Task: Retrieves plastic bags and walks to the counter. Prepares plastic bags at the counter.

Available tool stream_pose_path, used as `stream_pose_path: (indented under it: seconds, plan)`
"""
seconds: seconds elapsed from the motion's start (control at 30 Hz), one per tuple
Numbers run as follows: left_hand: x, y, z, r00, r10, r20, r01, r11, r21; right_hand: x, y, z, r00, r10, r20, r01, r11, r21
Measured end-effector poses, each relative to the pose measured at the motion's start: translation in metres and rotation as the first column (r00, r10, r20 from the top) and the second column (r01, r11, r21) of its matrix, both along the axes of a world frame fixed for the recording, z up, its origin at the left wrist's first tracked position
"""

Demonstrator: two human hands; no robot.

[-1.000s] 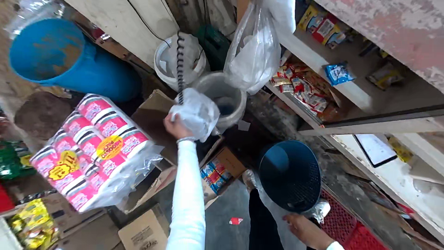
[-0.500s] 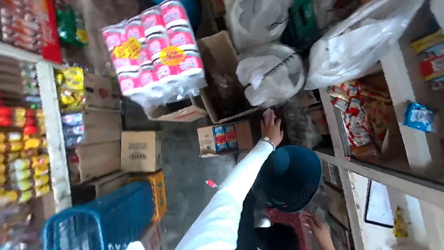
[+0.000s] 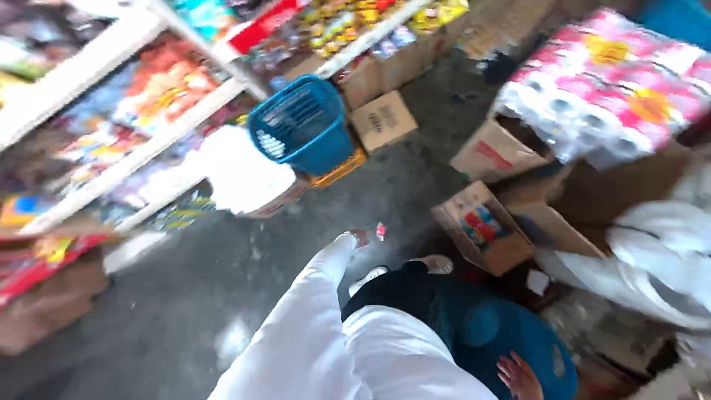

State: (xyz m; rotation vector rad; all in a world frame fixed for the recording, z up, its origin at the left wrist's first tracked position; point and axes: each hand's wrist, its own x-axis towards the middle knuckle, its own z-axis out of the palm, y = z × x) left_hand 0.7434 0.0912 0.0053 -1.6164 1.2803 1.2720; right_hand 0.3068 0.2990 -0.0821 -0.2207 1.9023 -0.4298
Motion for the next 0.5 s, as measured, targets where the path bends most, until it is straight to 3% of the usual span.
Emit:
stream_pose_path:
  seconds: [0.07, 0.1, 0.17, 0.3, 0.37, 0.43, 0.5]
  plan:
    - [0.077, 0.040, -0.088, 0.895, 0.273, -0.354, -0.342, 0.928, -0.150, 0.021, -0.009, -0.008, 0.995, 0.093, -0.029, -0.090, 0.993, 0.078]
    - [0.101, 0.059, -0.109, 0.804, 0.420, -0.421, -0.520, 0.840, -0.154, 0.033, -0.014, -0.016, 0.986, 0.161, -0.035, -0.156, 0.982, 0.110]
    - [0.132, 0.101, -0.120, 0.685, 0.598, -0.417, -0.699, 0.700, -0.144, 0.067, -0.021, -0.029, 0.951, 0.303, -0.055, -0.295, 0.947, 0.125]
    - [0.189, 0.196, -0.128, 0.748, 0.628, -0.215, -0.647, 0.762, -0.027, 0.159, -0.048, -0.032, 0.835, 0.543, -0.094, -0.546, 0.838, -0.006]
    - [0.221, 0.236, -0.132, 0.761, 0.640, -0.108, -0.638, 0.768, 0.053, 0.208, -0.069, -0.025, 0.703, 0.708, -0.066, -0.710, 0.703, -0.028]
    - [0.251, 0.265, -0.137, 0.664, 0.743, -0.085, -0.741, 0.669, 0.061, 0.248, -0.093, -0.019, 0.580, 0.810, -0.087, -0.814, 0.579, -0.035]
    - [0.279, 0.281, -0.135, 0.475, 0.873, -0.111, -0.877, 0.480, 0.018, 0.283, -0.116, -0.017, 0.532, 0.835, -0.140, -0.846, 0.532, -0.042]
